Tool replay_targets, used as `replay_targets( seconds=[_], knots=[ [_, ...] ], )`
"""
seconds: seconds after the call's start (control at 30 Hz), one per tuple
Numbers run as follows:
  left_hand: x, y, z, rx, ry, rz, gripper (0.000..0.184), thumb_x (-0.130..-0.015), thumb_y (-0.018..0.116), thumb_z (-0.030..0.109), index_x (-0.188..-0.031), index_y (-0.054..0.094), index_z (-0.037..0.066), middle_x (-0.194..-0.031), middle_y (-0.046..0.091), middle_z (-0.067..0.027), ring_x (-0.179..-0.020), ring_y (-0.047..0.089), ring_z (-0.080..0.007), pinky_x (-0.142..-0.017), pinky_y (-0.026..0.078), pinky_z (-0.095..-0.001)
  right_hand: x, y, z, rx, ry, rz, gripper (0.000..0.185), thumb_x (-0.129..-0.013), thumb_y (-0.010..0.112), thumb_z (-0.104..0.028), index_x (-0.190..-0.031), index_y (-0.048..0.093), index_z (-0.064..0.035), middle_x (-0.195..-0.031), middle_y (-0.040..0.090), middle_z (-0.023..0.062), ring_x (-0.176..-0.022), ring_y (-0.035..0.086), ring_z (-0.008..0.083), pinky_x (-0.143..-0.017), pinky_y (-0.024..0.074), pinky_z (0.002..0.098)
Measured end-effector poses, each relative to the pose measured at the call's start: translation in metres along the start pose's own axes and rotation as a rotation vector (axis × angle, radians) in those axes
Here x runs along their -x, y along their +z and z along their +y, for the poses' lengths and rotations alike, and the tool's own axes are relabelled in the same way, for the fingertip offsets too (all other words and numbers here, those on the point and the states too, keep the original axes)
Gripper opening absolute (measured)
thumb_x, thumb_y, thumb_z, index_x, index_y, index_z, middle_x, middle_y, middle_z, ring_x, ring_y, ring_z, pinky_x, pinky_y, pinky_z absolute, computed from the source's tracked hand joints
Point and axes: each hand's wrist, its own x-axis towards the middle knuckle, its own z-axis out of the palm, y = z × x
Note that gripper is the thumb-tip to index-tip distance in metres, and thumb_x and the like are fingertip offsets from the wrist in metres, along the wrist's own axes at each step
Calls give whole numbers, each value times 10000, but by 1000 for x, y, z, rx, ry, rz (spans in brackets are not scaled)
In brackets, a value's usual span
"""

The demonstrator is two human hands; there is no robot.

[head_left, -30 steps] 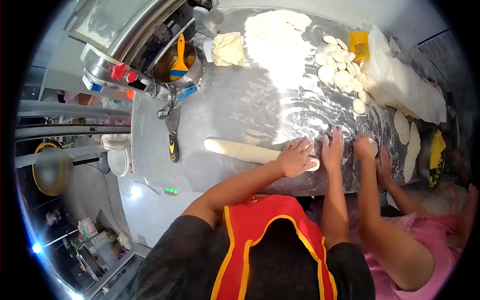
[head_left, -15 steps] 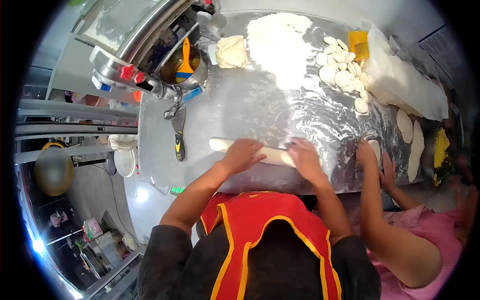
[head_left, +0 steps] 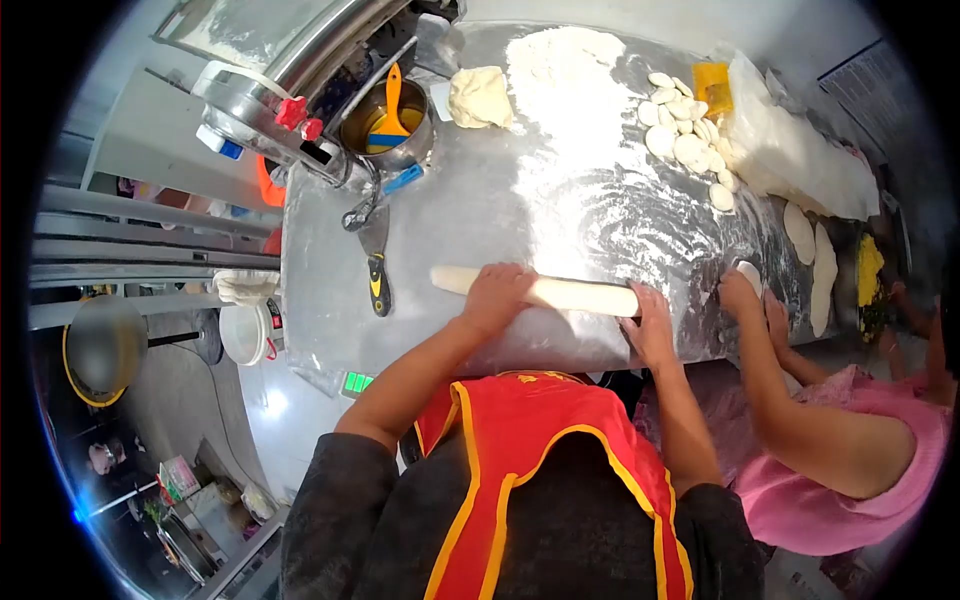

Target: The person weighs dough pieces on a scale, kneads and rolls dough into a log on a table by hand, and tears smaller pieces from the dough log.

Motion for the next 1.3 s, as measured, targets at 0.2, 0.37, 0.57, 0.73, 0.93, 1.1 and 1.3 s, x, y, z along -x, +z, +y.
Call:
replay_targets(
  seconds=[0.2, 0.37, 0.57, 0.73, 0.93, 1.1, 1.3],
  knots=[
    [-2, -8, -15, 26, -5, -64, 523, -667, 771, 242, -1126, 576, 83, -1084, 584, -127, -1068, 535, -312, -943, 387, -413, -14, 10, -14, 26, 28, -50, 658, -677, 779, -116, -1272, 498, -81, -1209, 524, 150, -1145, 457, 350, -983, 382, 425],
    [-21, 4, 33, 125, 208, 165, 536, -674, 759, 242, -1127, 555, 38, -1097, 566, -164, -1066, 514, -342, -929, 379, -443, -23, -7, -10, -23, 54, -127, 516, -664, 787, -124, -1129, 577, -50, -1104, 579, 154, -1080, 509, 354, -947, 407, 425],
    [-17, 23, 52, 84, -14, 17, 615, -760, 706, 262, -1279, 475, 27, -1301, 486, -163, -1262, 412, -321, -1094, 279, -449, -17, -28, 1, 27, 45, -142, 395, -706, 772, -207, -1052, 637, -72, -1046, 608, 148, -977, 545, 341, -872, 434, 429],
    [48, 2, 12, -170, -104, 142, 612, -818, 651, 275, -1339, 429, 43, -1404, 410, -154, -1331, 349, -318, -1129, 238, -459, 3, -36, 35, 37, 177, -121, 373, -705, 769, -242, -1009, 642, -67, -1031, 618, 128, -1008, 533, 336, -872, 421, 424],
    [43, 23, 31, -128, -79, 142, 630, -870, 582, 323, -1407, 363, 76, -1460, 347, -139, -1365, 293, -345, -1129, 218, -483, 13, -17, 4, 28, -151, -41, 682, -789, 583, -100, -1425, 341, -63, -1386, 419, 197, -1275, 391, 360, -1089, 226, 532],
    [-12, 20, 28, -215, -136, 109, 605, -928, 495, 369, -1438, 331, 88, -1489, 313, -136, -1390, 244, -349, -1121, 178, -537, -24, 16, -13, 314, -81, 32, 581, -919, 480, -295, -1433, 338, -66, -1447, 375, 169, -1345, 332, 332, -1100, 164, 585],
    [-118, 9, -15, -282, -277, 299, 572, -969, 405, 425, -1431, 354, 93, -1501, 298, -135, -1398, 230, -340, -1115, 172, -545, -141, 10, 20, 470, 170, 180, 566, -966, 409, -374, -1440, 328, -76, -1477, 339, 146, -1373, 293, 322, -1105, 181, 573]
  ],
)
